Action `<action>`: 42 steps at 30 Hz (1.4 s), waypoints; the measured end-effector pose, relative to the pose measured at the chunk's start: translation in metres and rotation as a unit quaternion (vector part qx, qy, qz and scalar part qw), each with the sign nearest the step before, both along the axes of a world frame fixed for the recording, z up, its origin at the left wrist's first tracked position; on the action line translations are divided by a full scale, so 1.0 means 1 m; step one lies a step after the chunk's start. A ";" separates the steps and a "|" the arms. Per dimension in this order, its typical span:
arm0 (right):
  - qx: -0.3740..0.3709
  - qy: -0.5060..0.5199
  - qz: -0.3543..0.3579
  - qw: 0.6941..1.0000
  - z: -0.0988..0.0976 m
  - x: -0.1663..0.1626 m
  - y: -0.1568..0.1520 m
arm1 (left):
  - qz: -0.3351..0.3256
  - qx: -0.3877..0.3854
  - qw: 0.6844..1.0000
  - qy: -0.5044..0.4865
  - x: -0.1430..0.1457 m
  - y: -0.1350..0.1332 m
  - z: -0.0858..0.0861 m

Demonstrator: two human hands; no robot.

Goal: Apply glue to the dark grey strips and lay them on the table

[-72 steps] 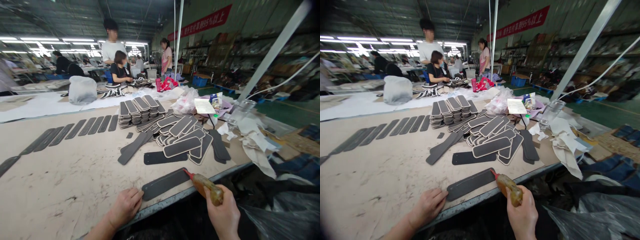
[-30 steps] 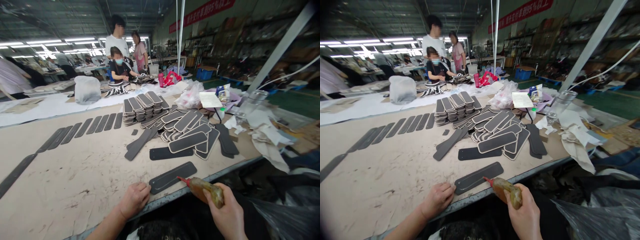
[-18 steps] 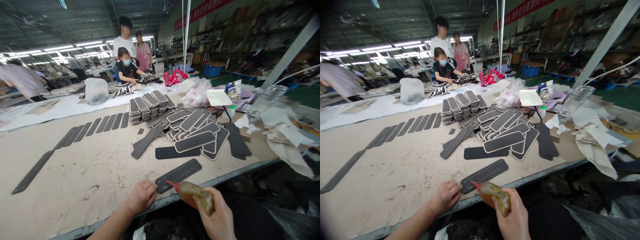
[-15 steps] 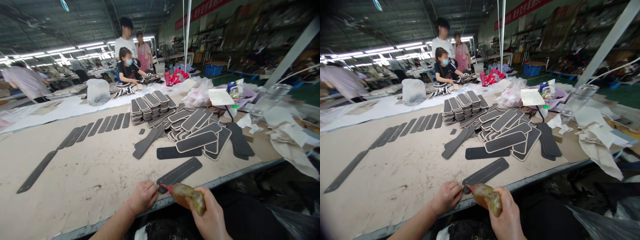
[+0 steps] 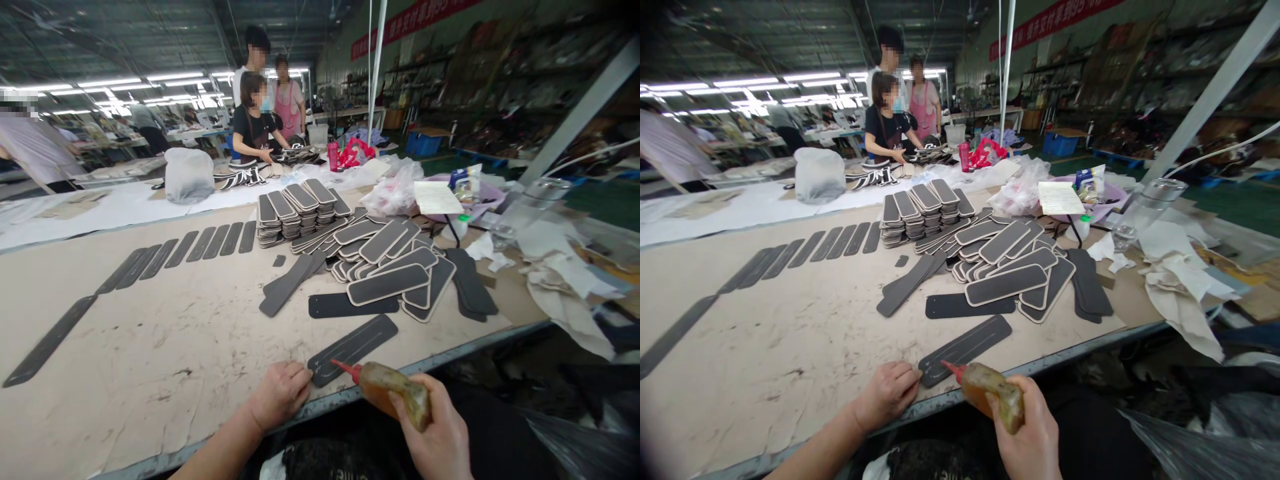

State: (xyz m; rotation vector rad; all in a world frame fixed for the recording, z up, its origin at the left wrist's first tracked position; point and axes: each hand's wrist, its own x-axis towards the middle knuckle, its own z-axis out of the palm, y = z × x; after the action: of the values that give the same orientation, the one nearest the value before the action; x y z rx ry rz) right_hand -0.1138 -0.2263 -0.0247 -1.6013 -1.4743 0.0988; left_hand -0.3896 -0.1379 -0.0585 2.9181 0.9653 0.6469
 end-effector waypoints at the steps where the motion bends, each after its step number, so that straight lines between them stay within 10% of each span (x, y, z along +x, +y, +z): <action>1: -0.006 0.008 0.032 0.999 -0.001 -0.005 -0.001 | 0.001 -0.001 1.000 -0.001 0.000 0.000 0.000; 22: 0.062 -0.054 -0.150 0.985 -0.012 0.061 0.027 | -0.025 0.020 0.999 -0.009 0.000 0.003 -0.001; 36: -0.004 0.082 -0.079 0.993 -0.023 0.043 0.028 | -0.033 0.021 0.999 -0.005 -0.002 0.004 -0.004; 42: 0.007 0.060 -0.179 0.982 -0.014 0.070 0.019 | -0.024 0.009 1.000 -0.003 -0.002 0.003 -0.006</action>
State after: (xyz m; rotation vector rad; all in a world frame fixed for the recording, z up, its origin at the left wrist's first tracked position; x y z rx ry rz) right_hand -0.0442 -0.2078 -0.0387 -1.7905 -1.0741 -0.0203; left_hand -0.3918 -0.1346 -0.0645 2.9431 0.8897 0.6660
